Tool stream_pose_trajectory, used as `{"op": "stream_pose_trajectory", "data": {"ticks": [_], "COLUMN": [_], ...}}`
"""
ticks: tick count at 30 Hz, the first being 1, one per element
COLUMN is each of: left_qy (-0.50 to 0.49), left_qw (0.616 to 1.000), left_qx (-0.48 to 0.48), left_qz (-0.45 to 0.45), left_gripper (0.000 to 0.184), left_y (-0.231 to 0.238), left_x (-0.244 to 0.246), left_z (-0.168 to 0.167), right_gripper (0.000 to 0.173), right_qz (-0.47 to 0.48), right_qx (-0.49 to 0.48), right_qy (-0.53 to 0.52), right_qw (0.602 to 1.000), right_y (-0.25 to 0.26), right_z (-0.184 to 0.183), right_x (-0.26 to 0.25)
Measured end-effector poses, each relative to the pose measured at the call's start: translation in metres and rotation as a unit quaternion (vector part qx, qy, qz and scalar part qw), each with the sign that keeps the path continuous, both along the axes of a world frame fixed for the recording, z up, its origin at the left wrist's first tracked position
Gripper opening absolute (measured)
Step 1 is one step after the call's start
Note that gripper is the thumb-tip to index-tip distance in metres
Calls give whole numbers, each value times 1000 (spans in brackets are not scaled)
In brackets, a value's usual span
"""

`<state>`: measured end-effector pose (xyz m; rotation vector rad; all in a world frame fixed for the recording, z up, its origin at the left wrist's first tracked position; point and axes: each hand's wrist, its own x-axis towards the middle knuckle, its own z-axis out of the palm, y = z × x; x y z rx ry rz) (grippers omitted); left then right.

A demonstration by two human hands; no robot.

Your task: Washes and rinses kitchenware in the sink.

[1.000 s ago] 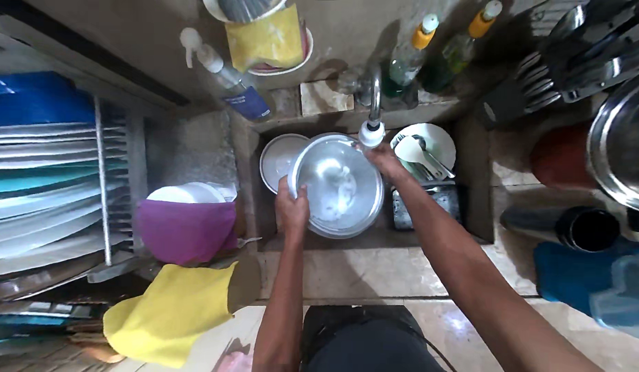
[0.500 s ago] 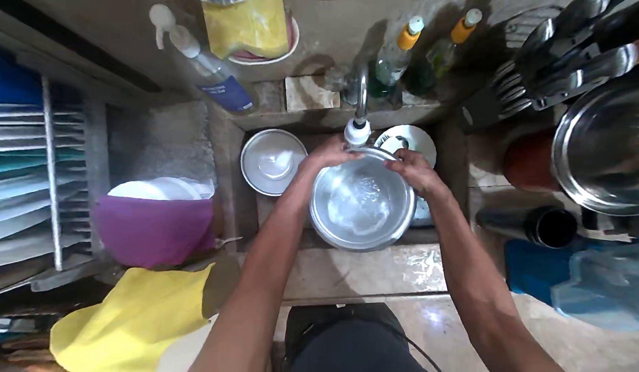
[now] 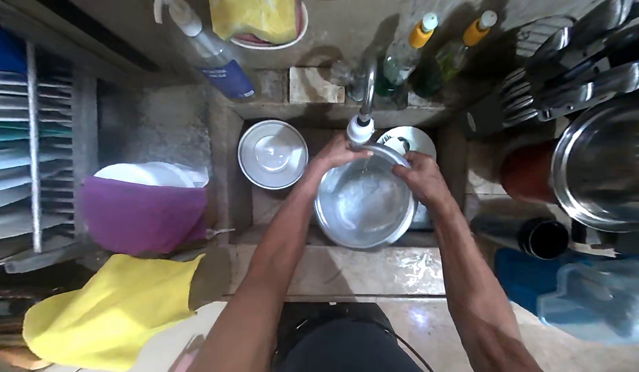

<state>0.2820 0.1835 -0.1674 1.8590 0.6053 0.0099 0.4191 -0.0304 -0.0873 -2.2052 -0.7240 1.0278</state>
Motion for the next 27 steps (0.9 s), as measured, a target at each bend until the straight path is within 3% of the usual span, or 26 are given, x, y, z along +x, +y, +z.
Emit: {"op": "stream_pose_trajectory", "data": {"ticks": [4,7,10,13,16,20,23,27], "left_qy": [-26,1,-8,-42,-24,-27,-38,-17], "left_qw": [997,994,1000,999,997,997,997,996], "left_qx": [-14,-56,1,34,-10,-9,33,55], "left_qz": [72,92,4,-5,68,72,57,72], "left_gripper": [34,37,44,51,34,46,66,38], "left_y": [11,-6,-7,3,4,-12,0,5], "left_x": [-35,-30,-1,-3,-27,-4,7,-19], "left_z": [-34,-33,-7,-9,-36,-14,2,-32], "right_gripper": [38,41,35,26,37,41,35,28], "right_qz": [-80,-69,3,1,-49,-22,-6,-100], "right_qx": [32,-25,-25,-8,16,-14,4,54], "right_qy": [167,94,-15,41,138,4,-5,89], "right_qw": [982,993,1000,999,989,1000,1000,990], "right_y": [-33,-30,2,-8,-30,-14,4,-26], "right_z": [19,9,-1,14,21,13,23,13], "right_x": [-21,-21,-5,-8,-15,-4,-1,-18]}}
